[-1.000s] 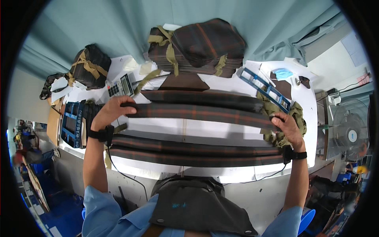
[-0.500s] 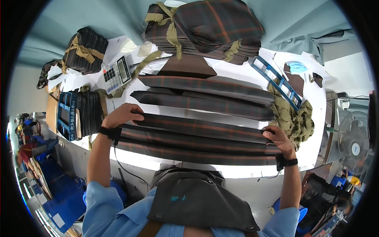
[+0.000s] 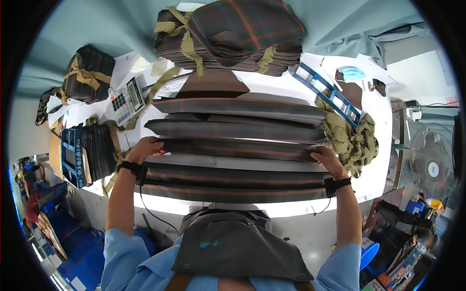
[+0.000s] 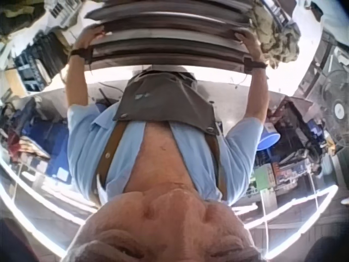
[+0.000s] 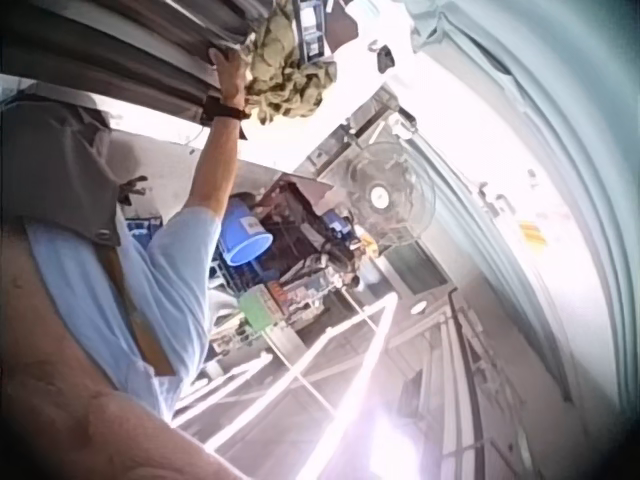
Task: The recorder is measuring, marking with chalk, and cutting strips of plaid fabric using a level and scissors in a workshop.
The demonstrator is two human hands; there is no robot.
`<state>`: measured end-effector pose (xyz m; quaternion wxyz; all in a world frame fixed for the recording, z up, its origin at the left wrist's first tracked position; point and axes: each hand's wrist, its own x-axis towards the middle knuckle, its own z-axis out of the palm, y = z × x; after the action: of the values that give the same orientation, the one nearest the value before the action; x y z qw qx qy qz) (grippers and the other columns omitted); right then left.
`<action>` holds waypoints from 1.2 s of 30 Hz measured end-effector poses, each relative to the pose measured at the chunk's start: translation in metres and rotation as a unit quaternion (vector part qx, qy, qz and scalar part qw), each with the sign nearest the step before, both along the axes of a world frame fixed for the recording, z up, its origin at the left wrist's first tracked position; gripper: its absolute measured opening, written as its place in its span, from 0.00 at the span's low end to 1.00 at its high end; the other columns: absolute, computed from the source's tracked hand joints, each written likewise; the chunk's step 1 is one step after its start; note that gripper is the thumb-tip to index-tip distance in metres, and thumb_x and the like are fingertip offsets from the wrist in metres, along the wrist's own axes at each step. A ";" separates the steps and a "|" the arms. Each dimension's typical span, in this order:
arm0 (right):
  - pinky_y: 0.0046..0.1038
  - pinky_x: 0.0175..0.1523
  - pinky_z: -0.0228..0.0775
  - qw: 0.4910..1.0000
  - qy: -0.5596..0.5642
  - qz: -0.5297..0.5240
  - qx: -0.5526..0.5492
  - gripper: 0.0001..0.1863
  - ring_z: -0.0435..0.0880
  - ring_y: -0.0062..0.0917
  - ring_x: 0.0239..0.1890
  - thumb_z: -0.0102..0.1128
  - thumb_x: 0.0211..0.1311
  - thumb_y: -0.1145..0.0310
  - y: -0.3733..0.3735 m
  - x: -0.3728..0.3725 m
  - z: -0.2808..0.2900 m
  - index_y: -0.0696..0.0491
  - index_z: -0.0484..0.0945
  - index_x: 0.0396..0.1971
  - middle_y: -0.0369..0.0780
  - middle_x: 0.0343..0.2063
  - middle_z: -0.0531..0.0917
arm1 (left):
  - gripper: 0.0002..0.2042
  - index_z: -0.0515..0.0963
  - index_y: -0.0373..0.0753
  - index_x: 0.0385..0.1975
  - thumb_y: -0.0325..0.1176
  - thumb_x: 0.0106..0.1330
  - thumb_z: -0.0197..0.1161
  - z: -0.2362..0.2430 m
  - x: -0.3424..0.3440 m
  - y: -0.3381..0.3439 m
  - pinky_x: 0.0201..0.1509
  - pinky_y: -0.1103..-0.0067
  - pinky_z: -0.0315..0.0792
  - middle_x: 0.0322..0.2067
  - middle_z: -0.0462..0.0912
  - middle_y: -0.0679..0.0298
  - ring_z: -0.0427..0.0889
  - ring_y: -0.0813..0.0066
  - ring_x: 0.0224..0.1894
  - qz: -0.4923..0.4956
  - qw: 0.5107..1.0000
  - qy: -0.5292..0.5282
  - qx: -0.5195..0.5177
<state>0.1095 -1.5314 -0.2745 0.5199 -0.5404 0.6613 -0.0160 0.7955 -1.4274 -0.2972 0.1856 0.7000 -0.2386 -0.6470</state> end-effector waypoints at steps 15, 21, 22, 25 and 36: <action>0.41 0.51 0.76 0.966 0.127 -0.049 -0.221 0.24 0.86 0.45 0.44 0.70 0.64 0.57 0.005 -0.015 0.007 0.62 0.76 0.48 0.54 0.41 0.85 | 0.12 0.83 0.32 0.32 0.37 0.65 0.70 0.072 -0.009 0.010 0.28 0.77 0.77 0.20 0.84 0.60 0.83 0.74 0.21 -0.154 0.928 -0.331 -0.070; 0.39 0.56 0.74 0.954 0.111 -0.080 -0.266 0.36 0.85 0.47 0.51 0.53 0.74 0.40 -0.020 0.020 0.019 0.63 0.79 0.57 0.58 0.47 0.85 | 0.20 0.81 0.40 0.57 0.30 0.65 0.70 0.107 -0.098 -0.006 0.61 0.67 0.77 0.59 0.81 0.53 0.82 0.55 0.59 -0.220 0.802 -0.360 -0.423; 0.39 0.56 0.74 0.957 0.108 -0.078 -0.259 0.36 0.85 0.47 0.51 0.53 0.74 0.40 -0.023 0.026 0.015 0.63 0.79 0.57 0.58 0.47 0.85 | 0.26 0.76 0.41 0.64 0.30 0.64 0.71 0.104 -0.112 -0.006 0.69 0.65 0.70 0.66 0.73 0.53 0.72 0.53 0.67 -0.299 0.761 -0.371 -0.440; 0.35 0.51 0.76 0.960 0.154 -0.046 -0.227 0.34 0.87 0.41 0.47 0.56 0.73 0.42 -0.023 0.035 0.007 0.62 0.80 0.54 0.54 0.42 0.87 | 0.37 0.66 0.44 0.72 0.29 0.62 0.72 0.091 -0.133 -0.001 0.79 0.62 0.57 0.76 0.57 0.54 0.55 0.50 0.78 -0.389 0.740 -0.361 -0.414; 0.25 0.38 0.75 0.984 0.019 -0.132 -0.115 0.39 0.81 0.23 0.37 0.66 0.66 0.48 0.000 0.023 0.006 0.61 0.71 0.67 0.42 0.42 0.85 | 0.46 0.59 0.41 0.76 0.30 0.56 0.77 0.070 -0.129 0.011 0.79 0.63 0.62 0.79 0.48 0.52 0.49 0.48 0.80 -0.415 0.756 -0.321 -0.393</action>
<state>0.1328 -1.5313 -0.2686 0.4349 -0.5049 0.7303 -0.1504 0.6668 -1.4163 -0.2274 0.0698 0.5644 -0.7843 -0.2478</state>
